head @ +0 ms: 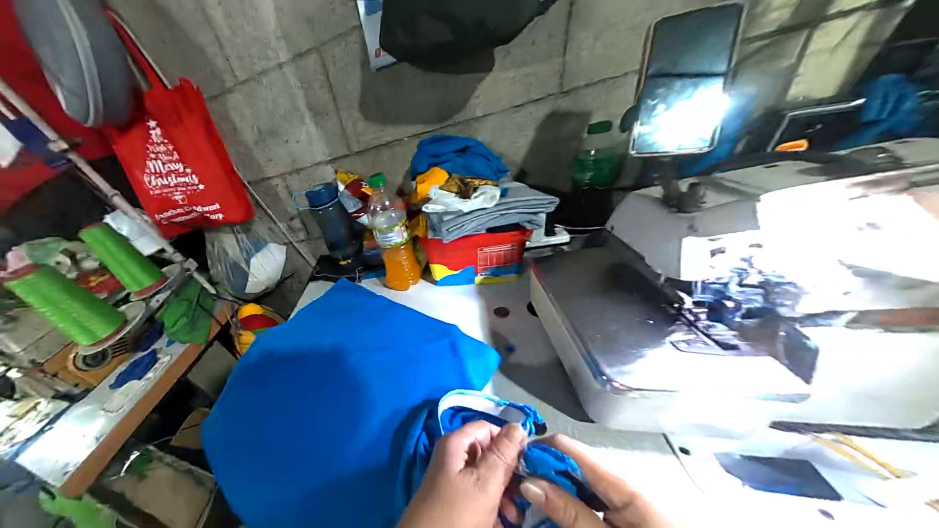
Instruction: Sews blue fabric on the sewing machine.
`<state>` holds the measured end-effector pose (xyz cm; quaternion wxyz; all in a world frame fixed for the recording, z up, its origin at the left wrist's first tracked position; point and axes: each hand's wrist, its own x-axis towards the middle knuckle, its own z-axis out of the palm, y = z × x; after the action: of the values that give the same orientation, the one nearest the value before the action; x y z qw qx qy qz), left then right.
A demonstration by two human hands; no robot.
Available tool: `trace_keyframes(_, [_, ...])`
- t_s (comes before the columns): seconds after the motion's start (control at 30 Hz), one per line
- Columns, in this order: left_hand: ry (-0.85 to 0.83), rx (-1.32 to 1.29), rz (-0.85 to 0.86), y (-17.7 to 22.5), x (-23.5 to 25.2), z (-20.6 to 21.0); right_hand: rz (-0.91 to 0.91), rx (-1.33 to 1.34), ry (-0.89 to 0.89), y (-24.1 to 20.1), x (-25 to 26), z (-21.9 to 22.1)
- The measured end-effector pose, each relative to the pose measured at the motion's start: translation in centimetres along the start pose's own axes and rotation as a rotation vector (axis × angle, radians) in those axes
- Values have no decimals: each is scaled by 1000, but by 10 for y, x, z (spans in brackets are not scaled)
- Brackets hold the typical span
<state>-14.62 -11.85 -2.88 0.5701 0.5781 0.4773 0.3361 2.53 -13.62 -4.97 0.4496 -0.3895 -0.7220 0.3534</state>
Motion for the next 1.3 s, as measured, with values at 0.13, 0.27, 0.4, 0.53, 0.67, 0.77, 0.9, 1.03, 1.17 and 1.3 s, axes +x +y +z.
trace_keyframes(0.13, [46,-260,-54,-4,5,3,-40,2,-13,14,-7,-8])
trace_keyframes(0.27, [45,-397,-32,-8,7,7,58,143,7,23,-15,-20])
trace_keyframes(0.4, [-2,-297,-9,-7,3,12,-7,47,96,20,-17,-17])
trace_keyframes(0.53, [56,-213,81,-8,0,17,-80,-4,98,18,-19,-15])
trace_keyframes(0.67, [134,-329,143,-4,-7,17,-29,74,53,19,-25,-17])
trace_keyframes(0.77, [147,-398,142,-7,-9,19,17,106,70,19,-28,-15])
trace_keyframes(0.9, [114,-417,98,-9,-10,19,-168,-83,122,12,-27,-20])
trace_keyframes(1.03, [109,-442,93,-11,-11,21,-256,-292,-3,7,-25,-26])
trace_keyframes(1.17, [46,-518,-43,-11,-10,26,-233,-297,107,16,-27,-17])
trace_keyframes(1.3, [19,-465,-82,-10,-9,27,-323,-290,104,20,-28,-17])
